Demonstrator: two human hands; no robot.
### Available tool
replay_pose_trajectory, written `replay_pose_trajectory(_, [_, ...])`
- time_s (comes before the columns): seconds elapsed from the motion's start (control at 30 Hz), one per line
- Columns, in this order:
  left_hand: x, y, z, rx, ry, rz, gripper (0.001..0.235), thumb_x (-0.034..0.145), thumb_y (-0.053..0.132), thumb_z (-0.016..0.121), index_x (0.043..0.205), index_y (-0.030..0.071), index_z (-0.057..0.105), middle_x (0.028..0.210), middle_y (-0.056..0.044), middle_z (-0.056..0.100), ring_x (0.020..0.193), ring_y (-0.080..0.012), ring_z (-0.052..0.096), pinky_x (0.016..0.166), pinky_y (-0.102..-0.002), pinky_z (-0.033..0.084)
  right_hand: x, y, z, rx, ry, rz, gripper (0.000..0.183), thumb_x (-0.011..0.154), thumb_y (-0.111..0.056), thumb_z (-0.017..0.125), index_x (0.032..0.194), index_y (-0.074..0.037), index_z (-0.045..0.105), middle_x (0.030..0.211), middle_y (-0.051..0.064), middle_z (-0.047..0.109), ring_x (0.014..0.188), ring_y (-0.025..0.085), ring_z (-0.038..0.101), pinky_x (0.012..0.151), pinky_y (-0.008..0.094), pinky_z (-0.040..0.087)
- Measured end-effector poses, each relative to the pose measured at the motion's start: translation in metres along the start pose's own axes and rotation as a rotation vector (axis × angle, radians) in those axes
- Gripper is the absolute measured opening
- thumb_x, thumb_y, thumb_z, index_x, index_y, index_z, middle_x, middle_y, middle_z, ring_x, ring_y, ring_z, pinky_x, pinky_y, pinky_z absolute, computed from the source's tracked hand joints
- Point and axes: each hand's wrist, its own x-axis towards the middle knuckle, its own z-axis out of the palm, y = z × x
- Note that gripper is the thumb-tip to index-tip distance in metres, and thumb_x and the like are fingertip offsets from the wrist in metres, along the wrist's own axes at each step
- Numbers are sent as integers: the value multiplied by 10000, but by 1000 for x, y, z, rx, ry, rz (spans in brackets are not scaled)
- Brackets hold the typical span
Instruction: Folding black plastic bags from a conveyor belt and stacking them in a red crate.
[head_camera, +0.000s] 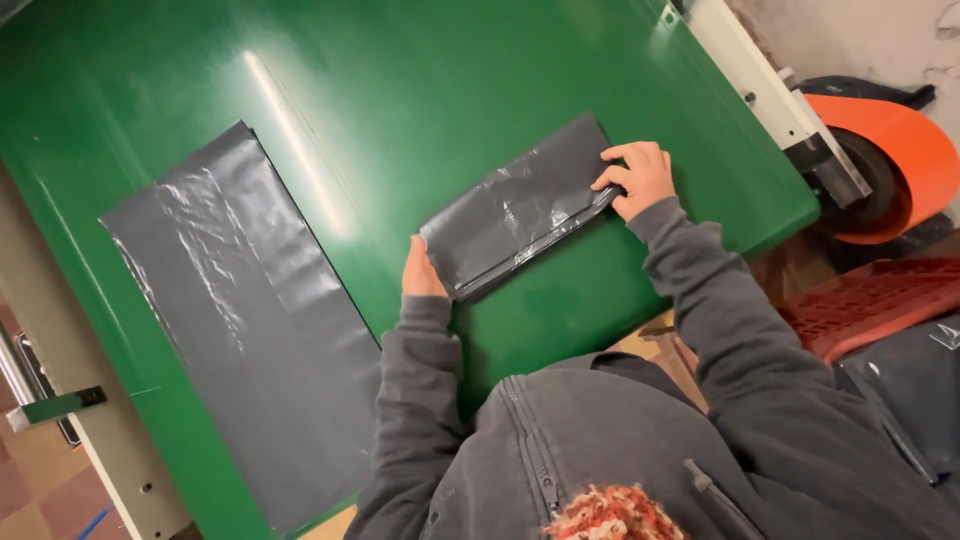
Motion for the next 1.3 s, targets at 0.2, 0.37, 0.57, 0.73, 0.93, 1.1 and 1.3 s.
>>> replay_pose_trajectory(0.2, [-100,69,117,1388,151,600,585,836,351,715,1297,47,520,1255,-124,595,1111,-297,585,865,-446,538,1,-53,-19,-492,-133,-79,314,819,-83,654,1125,-138,700,1432,166,567,1421,398,421,1168,521,334])
replay_pose_trajectory(0.37, [-70,15,77,2122,-316,593,219,992,305,678,1115,127,648,1061,-58,674,1019,-290,633,809,-454,530,-16,-126,23,-118,-326,-363,544,794,-77,615,1324,40,578,1451,221,525,1427,423,412,1168,538,320])
replay_pose_trajectory(0.57, [-36,64,152,1726,-757,113,231,916,318,636,1019,152,760,924,-91,738,849,-286,692,765,-433,548,-79,-86,75,169,-415,-396,517,850,-93,626,1359,-8,595,1449,183,555,1393,375,466,1198,496,342])
replay_pose_trajectory(0.73, [87,-1,74,808,-438,-543,678,1025,587,330,902,97,782,955,-102,779,870,-190,721,787,-317,524,-96,-37,76,781,-422,24,330,1017,-70,497,1290,-50,681,1338,97,733,1349,302,668,1253,482,417])
replay_pose_trajectory(0.93, [72,10,105,1365,-348,88,452,942,489,634,981,43,691,854,-168,737,770,-335,696,737,-446,560,-59,-3,77,1626,-82,1172,233,1044,-186,511,1244,-86,579,1334,96,639,1207,279,625,1027,471,502])
replay_pose_trajectory(1.1, [75,-34,119,1761,51,127,381,980,486,596,1024,107,587,823,-163,742,758,-414,709,670,-535,542,-49,-8,69,1700,-163,1207,292,1036,-194,519,1299,-68,510,1357,120,609,1213,317,635,1025,522,516])
replay_pose_trajectory(1.3, [-5,40,140,1618,218,447,517,838,460,682,1185,92,574,1068,-119,697,1008,-351,642,792,-521,480,-48,-53,33,852,43,937,460,950,-68,627,1384,-5,488,969,150,655,777,218,641,729,406,574])
